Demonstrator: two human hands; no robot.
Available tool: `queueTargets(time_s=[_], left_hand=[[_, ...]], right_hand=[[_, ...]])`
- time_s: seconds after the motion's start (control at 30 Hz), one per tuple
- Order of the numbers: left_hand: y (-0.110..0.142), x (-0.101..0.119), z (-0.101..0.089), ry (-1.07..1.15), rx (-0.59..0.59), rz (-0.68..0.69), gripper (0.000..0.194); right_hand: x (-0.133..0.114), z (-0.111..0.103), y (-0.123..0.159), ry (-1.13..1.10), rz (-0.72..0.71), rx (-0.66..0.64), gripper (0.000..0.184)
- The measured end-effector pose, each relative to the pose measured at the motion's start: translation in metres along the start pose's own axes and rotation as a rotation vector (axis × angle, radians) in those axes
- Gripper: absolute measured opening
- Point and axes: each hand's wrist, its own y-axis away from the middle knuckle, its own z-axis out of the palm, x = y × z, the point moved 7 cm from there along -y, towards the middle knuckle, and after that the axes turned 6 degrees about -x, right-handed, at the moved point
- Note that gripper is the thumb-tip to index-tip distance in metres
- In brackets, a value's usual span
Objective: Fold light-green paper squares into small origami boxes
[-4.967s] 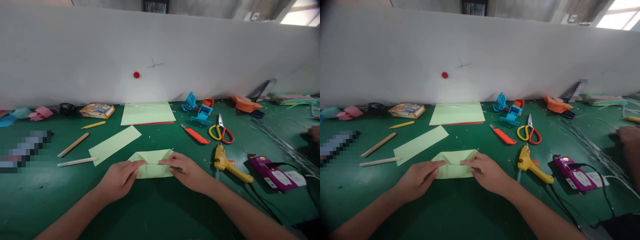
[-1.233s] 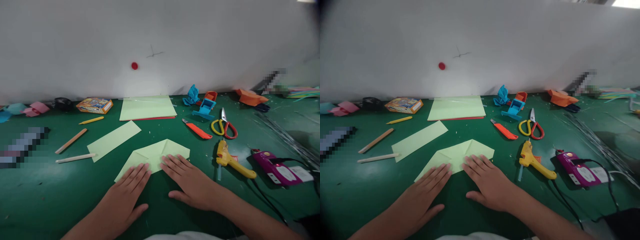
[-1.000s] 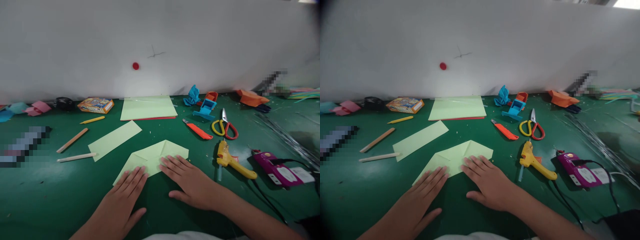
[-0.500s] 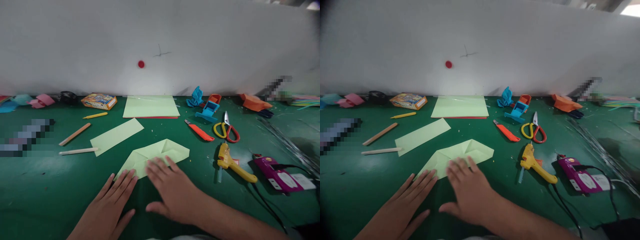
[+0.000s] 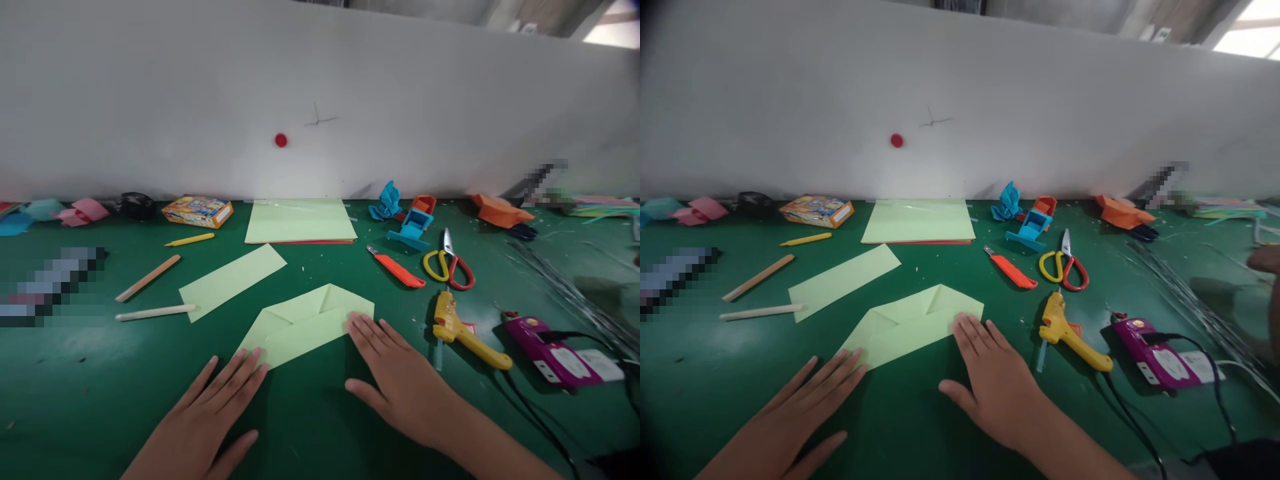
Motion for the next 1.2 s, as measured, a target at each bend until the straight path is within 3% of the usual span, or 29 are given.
queueTargets(time_s=[0.13,0.33,0.47,0.63,0.73,0.83,0.97,1.03,1.1,1.2], left_hand=[[0.002,-0.011,0.004,0.068,-0.041,-0.035,0.075],[-0.016,-0.036,-0.001,0.182,0.087,-0.295,0.071],[-0.028,-0.035,-0.002,0.284,0.11,-0.261,0.057],[-0.039,-0.001,-0.022,0.466,0.036,-0.088,0.044],[-0.051,0.034,-0.042,0.482,-0.129,0.146,0.033],[-0.067,0.057,-0.053,0.441,-0.259,0.29,0.037],[-0.091,0.081,-0.035,0.297,-0.307,0.411,0.054],[-0.107,0.092,-0.02,0.263,-0.275,0.369,0.053],[-0.123,0.108,-0.009,0.256,-0.274,0.37,0.058],[-0.142,0.127,-0.022,0.348,-0.217,0.436,0.059]], right_hand=[[0.015,0.003,0.006,0.02,0.083,0.082,0.076],[0.025,-0.006,0.006,-0.063,0.17,0.174,0.075],[0.031,-0.02,-0.001,-0.122,0.162,0.226,0.07],[0.04,-0.028,-0.012,-0.176,0.068,0.309,0.043],[0.044,-0.034,-0.028,-0.203,0.06,0.375,0.036],[0.047,-0.048,-0.049,-0.256,0.094,0.477,0.04],[0.049,-0.073,-0.06,-0.465,0.137,0.664,0.046],[0.049,-0.078,-0.058,-0.534,0.149,0.686,0.042],[0.049,-0.08,-0.054,-0.534,0.17,0.665,0.041],[0.044,-0.073,-0.05,-0.44,0.189,0.523,0.051]])
